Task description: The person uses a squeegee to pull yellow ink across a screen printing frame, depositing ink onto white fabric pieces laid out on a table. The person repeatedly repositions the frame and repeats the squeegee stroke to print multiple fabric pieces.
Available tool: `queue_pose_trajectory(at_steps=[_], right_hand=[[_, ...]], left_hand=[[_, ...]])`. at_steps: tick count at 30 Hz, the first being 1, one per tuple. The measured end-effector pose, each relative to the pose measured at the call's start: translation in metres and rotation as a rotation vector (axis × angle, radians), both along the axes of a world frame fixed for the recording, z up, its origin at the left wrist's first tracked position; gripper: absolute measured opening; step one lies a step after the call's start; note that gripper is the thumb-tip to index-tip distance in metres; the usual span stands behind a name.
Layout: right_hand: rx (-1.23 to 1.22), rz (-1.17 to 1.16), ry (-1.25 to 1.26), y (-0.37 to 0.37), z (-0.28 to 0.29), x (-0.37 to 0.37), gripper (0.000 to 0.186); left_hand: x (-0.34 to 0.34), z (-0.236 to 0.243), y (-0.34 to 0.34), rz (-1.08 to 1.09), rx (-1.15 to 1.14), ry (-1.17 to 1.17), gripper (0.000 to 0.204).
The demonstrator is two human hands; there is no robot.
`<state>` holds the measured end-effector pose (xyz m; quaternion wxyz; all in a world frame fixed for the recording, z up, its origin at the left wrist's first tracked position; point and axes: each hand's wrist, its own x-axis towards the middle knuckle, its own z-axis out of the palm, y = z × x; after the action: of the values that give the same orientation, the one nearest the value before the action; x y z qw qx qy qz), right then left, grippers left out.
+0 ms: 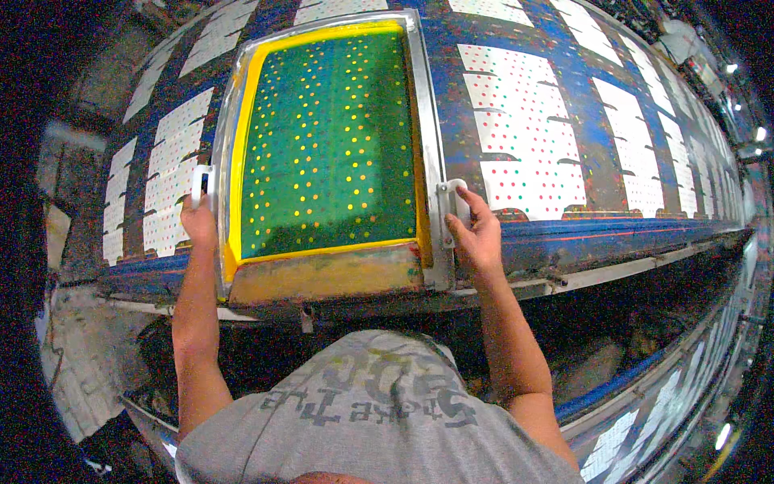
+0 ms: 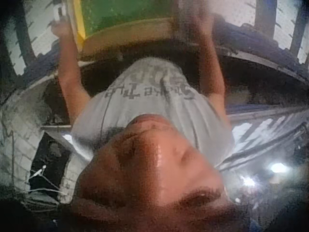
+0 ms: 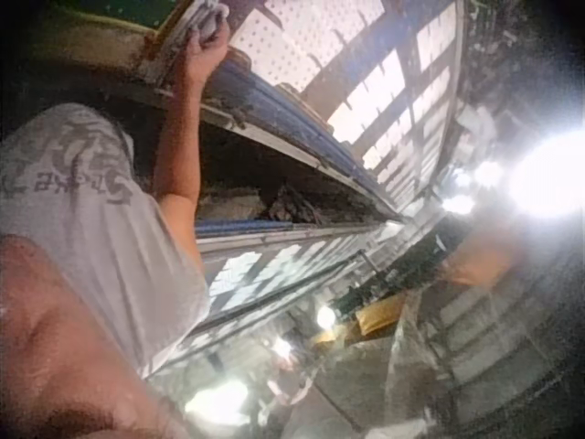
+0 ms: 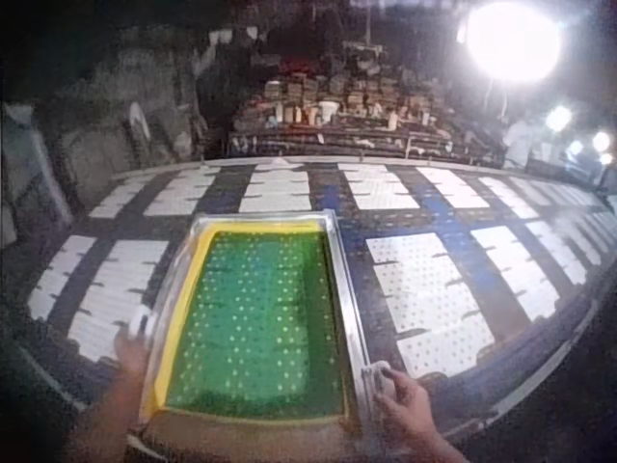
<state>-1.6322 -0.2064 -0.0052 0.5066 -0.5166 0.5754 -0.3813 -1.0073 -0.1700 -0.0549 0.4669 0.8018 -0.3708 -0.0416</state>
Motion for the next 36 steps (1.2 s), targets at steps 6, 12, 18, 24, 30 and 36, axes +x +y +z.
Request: queue_pose_trajectory(at_steps=[6,12,18,24,30,36], right_hand=[[-0.009,-0.03,-0.07,-0.007,0.013,0.015,0.048],[-0.003,-0.03,-0.045,-0.003,0.043,0.015,0.044],[-0.107,0.015,-0.07,-0.006,0.071,0.004,0.042],[-0.142,0.011,0.125,-0.034,0.08,-0.045,0.04],[-0.152,-0.037,0.196,-0.078,0.067,-0.148,0.039],[-0.137,-0.136,0.205,-0.101,0.035,-0.272,0.035]], left_hand=[[-0.007,0.004,0.002,0.039,0.071,-0.108,0.018],[0.0,-0.003,0.004,-0.007,-0.043,0.134,0.016],[-0.008,0.032,-0.004,-0.02,-0.112,0.2,0.017],[-0.062,0.067,-0.035,-0.005,-0.129,0.326,0.014],[-0.185,0.066,-0.07,-0.018,-0.049,0.1,0.013],[-0.338,0.054,-0.099,-0.035,-0.205,0.323,0.016]])
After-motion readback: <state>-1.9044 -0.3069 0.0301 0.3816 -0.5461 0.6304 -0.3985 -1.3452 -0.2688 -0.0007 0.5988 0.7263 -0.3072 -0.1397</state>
